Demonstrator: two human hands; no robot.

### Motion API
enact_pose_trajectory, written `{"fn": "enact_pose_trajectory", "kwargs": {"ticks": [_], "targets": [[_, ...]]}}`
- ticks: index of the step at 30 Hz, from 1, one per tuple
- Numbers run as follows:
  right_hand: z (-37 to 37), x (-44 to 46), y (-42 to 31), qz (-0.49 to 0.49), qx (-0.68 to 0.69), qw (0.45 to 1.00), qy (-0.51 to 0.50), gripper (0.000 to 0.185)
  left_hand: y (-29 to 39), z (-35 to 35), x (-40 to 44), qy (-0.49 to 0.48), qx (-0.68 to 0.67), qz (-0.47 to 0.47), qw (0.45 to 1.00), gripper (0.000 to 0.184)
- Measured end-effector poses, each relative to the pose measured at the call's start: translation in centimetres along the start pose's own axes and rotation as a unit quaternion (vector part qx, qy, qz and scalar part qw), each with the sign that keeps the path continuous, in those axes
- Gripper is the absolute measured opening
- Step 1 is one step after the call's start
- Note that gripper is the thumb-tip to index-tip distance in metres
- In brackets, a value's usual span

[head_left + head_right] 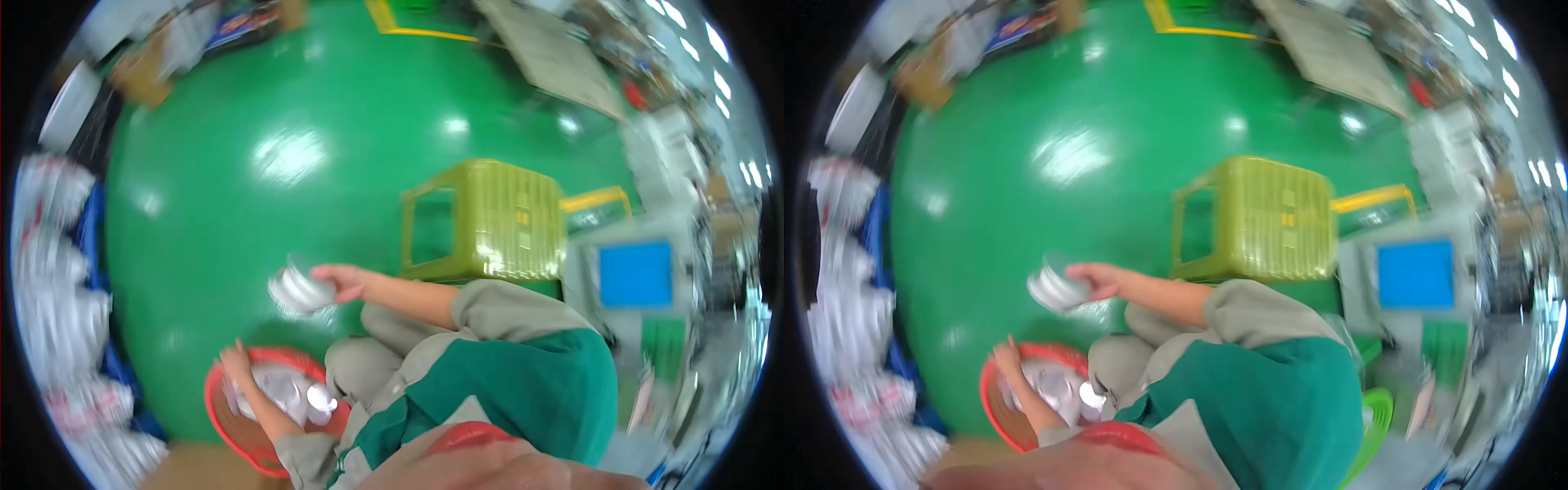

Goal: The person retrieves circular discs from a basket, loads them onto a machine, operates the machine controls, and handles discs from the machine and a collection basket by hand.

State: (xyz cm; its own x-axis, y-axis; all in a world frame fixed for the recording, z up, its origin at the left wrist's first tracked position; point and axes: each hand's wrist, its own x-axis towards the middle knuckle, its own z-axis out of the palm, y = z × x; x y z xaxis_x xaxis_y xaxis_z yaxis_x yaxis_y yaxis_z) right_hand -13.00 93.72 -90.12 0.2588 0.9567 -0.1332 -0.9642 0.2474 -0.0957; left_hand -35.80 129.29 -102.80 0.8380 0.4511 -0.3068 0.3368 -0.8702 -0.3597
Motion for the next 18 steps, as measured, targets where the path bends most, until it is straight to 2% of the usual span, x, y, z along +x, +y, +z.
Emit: {"fn": "enact_pose_trajectory", "kwargs": {"ticks": [1, 2, 3, 4, 5, 7, 8, 10, 12, 13, 14, 16, 18], "targets": [[0.8, -1.7, -0.7, -0.003, 0.012, 1.000, -0.010, 0.042, 1.2, -0.8, -1.3, 0.053, -0.059, -0.013, 0.997, 0.036], [0.8, -3.1, -0.8, -0.014, 0.020, 1.000, 0.008, 0.049, 2.8, -1.6, -2.0, 0.021, -0.061, -0.049, 0.997, 0.044], [5.3, -5.1, -1.8, -0.036, -0.010, 0.999, -0.023, 0.052, 3.9, -1.2, -2.9, 0.020, -0.068, -0.035, 0.997, 0.052], [9.7, -6.2, -5.2, -0.057, -0.029, 0.997, -0.050, 0.055, 5.6, -1.9, -1.2, -0.037, -0.059, 0.013, 0.997, 0.051], [11.6, -8.1, -5.4, -0.070, -0.029, 0.996, -0.053, 0.057, 7.0, -5.0, -2.7, -0.174, -0.055, 0.068, 0.981, 0.052], [16.2, -11.6, -6.9, -0.102, -0.032, 0.993, -0.052, 0.061, 9.5, -9.7, -4.4, -0.216, -0.046, 0.127, 0.967, 0.057], [18.5, -13.3, -7.2, -0.142, -0.047, 0.989, -0.015, 0.060, 8.9, -10.5, -3.6, -0.225, -0.114, 0.171, 0.952, 0.057], [22.9, -16.7, -7.3, -0.209, -0.056, 0.975, 0.056, 0.055, 9.2, -14.5, 0.2, -0.244, -0.321, 0.229, 0.886, 0.056], [25.0, -20.5, -6.6, -0.271, -0.063, 0.956, 0.097, 0.052, 9.3, -23.4, 2.0, -0.240, -0.507, 0.210, 0.801, 0.048], [27.3, -21.5, -6.6, -0.286, -0.066, 0.950, 0.110, 0.051, 10.3, -32.2, 0.7, -0.268, -0.578, 0.171, 0.752, 0.048], [30.1, -23.1, -5.8, -0.312, -0.046, 0.938, 0.144, 0.050, 11.6, -44.6, -1.9, -0.290, -0.643, 0.128, 0.697, 0.049], [36.7, -25.9, -4.4, -0.348, -0.026, 0.919, 0.185, 0.051, 13.5, -57.3, -5.2, -0.306, -0.669, 0.303, 0.605, 0.060], [40.9, -27.5, -2.8, -0.389, 0.017, 0.890, 0.235, 0.056, 16.0, -66.6, -8.9, -0.326, -0.623, 0.498, 0.507, 0.092]]}}
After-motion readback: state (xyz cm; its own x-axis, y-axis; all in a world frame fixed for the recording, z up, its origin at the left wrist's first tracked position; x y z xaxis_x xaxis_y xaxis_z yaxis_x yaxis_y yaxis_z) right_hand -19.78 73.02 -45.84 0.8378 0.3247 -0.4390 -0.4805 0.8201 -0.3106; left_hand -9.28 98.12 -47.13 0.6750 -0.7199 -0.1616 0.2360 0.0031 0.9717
